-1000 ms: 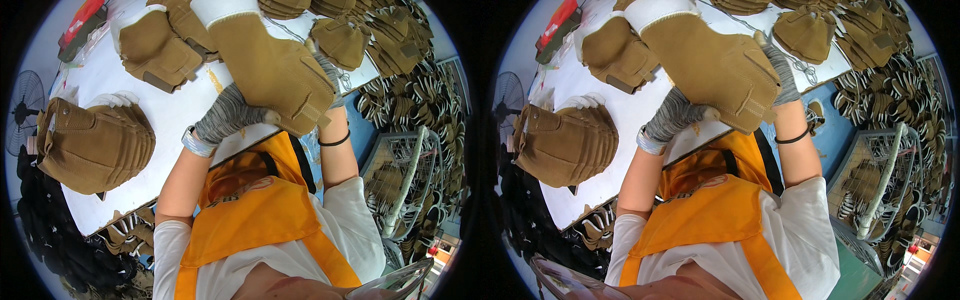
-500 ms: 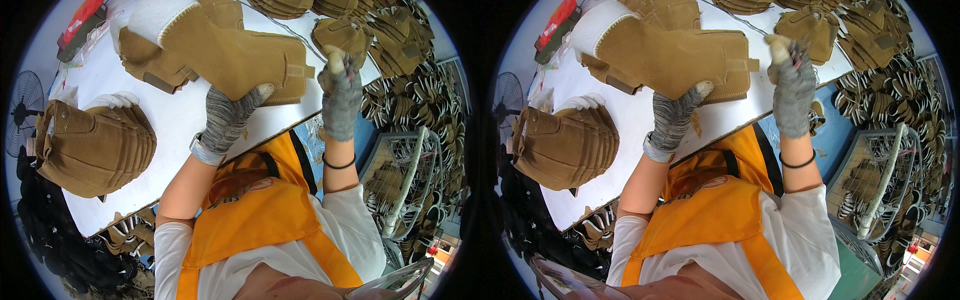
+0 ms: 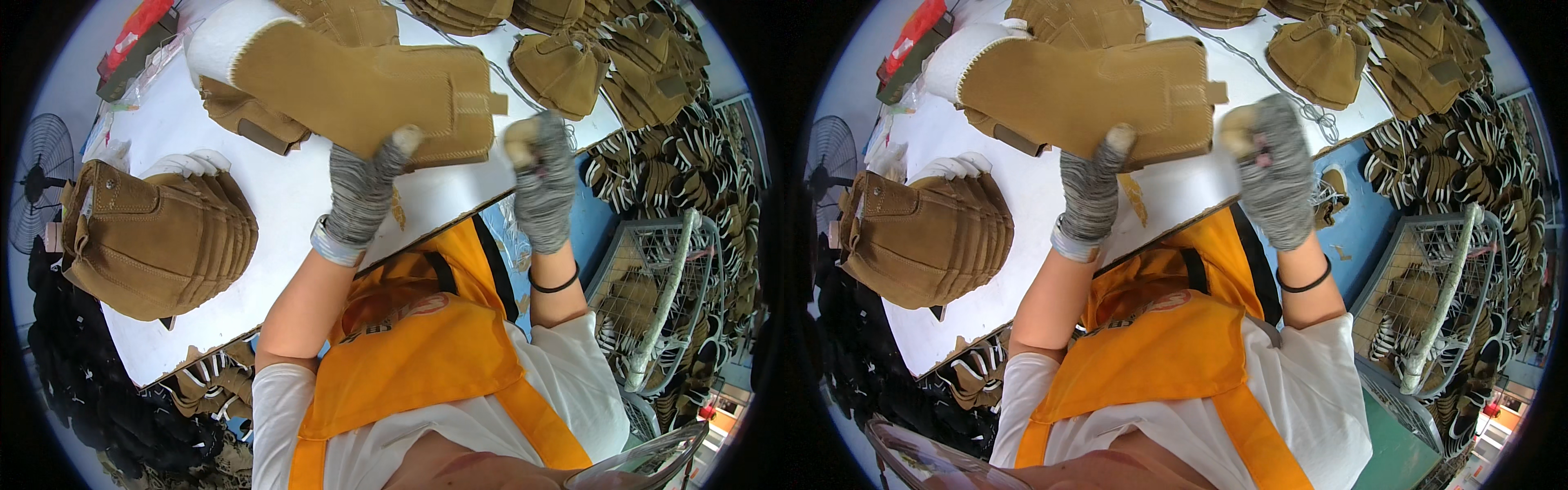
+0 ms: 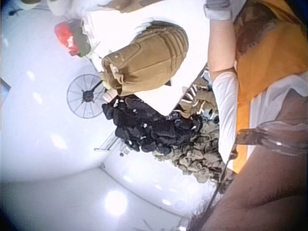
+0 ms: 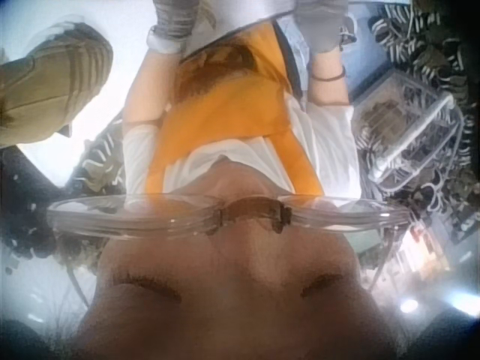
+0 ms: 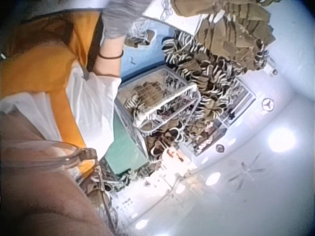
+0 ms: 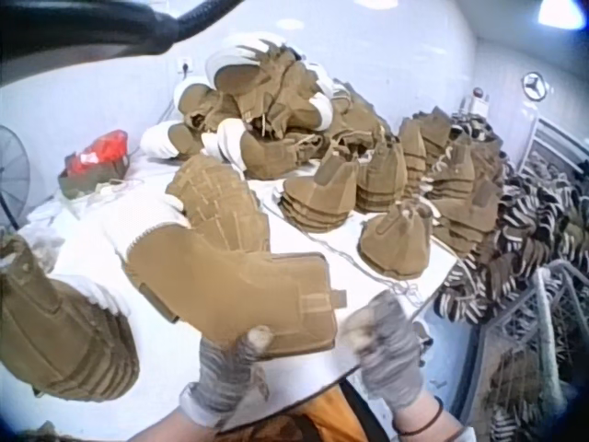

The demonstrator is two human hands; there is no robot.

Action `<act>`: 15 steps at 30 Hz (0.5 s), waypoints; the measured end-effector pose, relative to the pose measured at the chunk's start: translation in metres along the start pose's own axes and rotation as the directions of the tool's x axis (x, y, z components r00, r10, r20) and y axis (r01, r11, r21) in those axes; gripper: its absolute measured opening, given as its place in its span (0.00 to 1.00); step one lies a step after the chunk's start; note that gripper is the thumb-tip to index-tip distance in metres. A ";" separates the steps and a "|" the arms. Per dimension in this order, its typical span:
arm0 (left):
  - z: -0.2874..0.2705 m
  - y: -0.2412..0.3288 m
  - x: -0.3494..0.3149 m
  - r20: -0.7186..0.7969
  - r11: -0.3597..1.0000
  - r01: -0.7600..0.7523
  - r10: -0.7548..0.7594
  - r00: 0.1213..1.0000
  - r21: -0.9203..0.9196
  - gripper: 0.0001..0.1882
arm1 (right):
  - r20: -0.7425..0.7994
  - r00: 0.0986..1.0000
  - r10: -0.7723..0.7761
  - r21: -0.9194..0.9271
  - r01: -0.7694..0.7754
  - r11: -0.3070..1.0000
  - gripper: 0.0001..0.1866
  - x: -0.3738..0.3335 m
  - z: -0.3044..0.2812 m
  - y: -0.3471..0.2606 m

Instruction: The person trims excess material from tan shoe uppers using shears, handling pieces one at a time and placing them on a stack at a workstation.

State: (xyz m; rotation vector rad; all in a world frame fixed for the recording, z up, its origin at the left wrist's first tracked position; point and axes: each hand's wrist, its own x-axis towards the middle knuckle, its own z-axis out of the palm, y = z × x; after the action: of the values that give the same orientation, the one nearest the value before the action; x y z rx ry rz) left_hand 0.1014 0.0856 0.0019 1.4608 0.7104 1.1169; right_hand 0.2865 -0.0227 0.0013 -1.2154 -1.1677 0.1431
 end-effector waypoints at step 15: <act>-0.007 0.019 0.008 0.389 0.141 0.388 -0.022 0.921 -0.911 0.28 | -0.074 0.897 0.436 0.212 -0.413 0.886 0.24 0.014 -0.060 -0.014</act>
State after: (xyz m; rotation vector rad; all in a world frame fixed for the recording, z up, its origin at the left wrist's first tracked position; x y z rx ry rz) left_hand 0.0954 0.0917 0.0216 0.2682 -0.1507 0.7795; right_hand 0.3315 -0.0583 0.0278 -1.2741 -0.7473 0.4967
